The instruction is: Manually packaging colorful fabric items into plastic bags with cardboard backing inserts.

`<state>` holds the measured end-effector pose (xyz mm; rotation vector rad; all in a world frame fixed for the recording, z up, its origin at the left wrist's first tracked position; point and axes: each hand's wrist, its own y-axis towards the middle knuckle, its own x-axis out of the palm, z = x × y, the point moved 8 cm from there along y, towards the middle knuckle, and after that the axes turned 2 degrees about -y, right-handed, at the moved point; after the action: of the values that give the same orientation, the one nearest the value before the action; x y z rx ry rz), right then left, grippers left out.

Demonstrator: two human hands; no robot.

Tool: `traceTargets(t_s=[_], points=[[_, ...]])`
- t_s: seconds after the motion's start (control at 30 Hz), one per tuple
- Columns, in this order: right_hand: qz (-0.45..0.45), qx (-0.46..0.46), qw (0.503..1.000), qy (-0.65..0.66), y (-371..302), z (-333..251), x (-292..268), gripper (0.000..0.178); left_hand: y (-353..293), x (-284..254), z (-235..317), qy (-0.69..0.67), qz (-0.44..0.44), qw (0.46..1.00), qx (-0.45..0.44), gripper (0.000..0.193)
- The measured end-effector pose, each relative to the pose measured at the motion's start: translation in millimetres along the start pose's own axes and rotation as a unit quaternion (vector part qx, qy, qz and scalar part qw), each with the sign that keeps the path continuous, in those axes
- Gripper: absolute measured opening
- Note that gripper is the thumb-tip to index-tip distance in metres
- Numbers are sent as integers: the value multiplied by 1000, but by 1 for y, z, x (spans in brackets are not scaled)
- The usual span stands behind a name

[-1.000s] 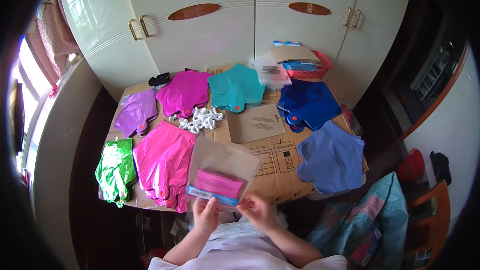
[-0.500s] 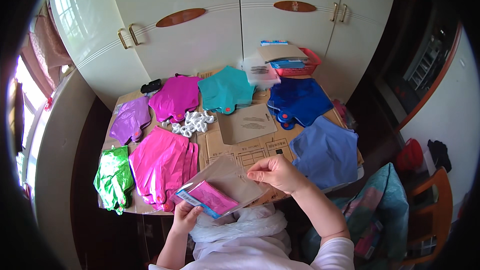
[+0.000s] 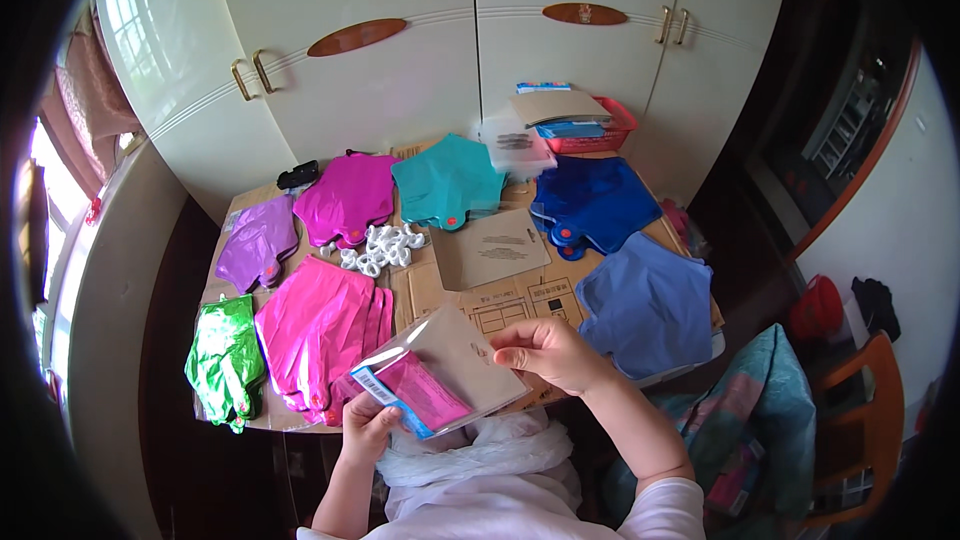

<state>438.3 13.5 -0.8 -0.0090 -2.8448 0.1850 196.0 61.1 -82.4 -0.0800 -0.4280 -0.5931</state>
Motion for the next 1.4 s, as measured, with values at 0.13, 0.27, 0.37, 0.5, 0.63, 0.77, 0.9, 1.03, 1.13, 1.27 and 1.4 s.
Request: traceTargets(t_s=[0.13, 0.27, 0.37, 0.5, 0.63, 0.77, 0.9, 1.03, 1.13, 1.27, 1.4], points=[[-12, -22, 988, -154, 0, -5, 0, 18, 4, 14, 8, -27, 8, 1000, 4, 14], [-26, -40, 975, -215, 9, -2, -14, 17, 11, 10, 7, 117, 54, 991, 28, 35], [-17, 25, 983, -184, 28, 13, -50, 15, 12, 23, 45, 387, 195, 884, 178, 70], [-37, 105, 948, -299, 54, 32, -90, 16, 34, 97, 32, 636, -109, 711, 281, 43], [-31, 95, 877, -470, 83, -29, -102, 19, 46, 121, 2, 686, -208, 646, 261, 36], [200, -3, 907, -370, 137, -108, -277, 17, 52, 130, 21, 646, -175, 672, 317, 30], [352, -131, 735, -564, 177, -190, -398, 26, 62, 122, 7, 630, -187, 707, 262, 29], [225, -59, 681, -694, 261, -181, -432, 45, 63, 116, -2, 637, -218, 699, 241, 30], [88, 7, 656, -749, 307, -161, -429, 57, 65, 110, -10, 652, -237, 685, 222, 33], [30, 44, 659, -750, 325, -154, -431, 59, 70, 109, -11, 657, -252, 683, 197, 38], [45, 14, 609, -792, 328, -150, -445, 56, 73, 108, -13, 652, -251, 690, 188, 38]])
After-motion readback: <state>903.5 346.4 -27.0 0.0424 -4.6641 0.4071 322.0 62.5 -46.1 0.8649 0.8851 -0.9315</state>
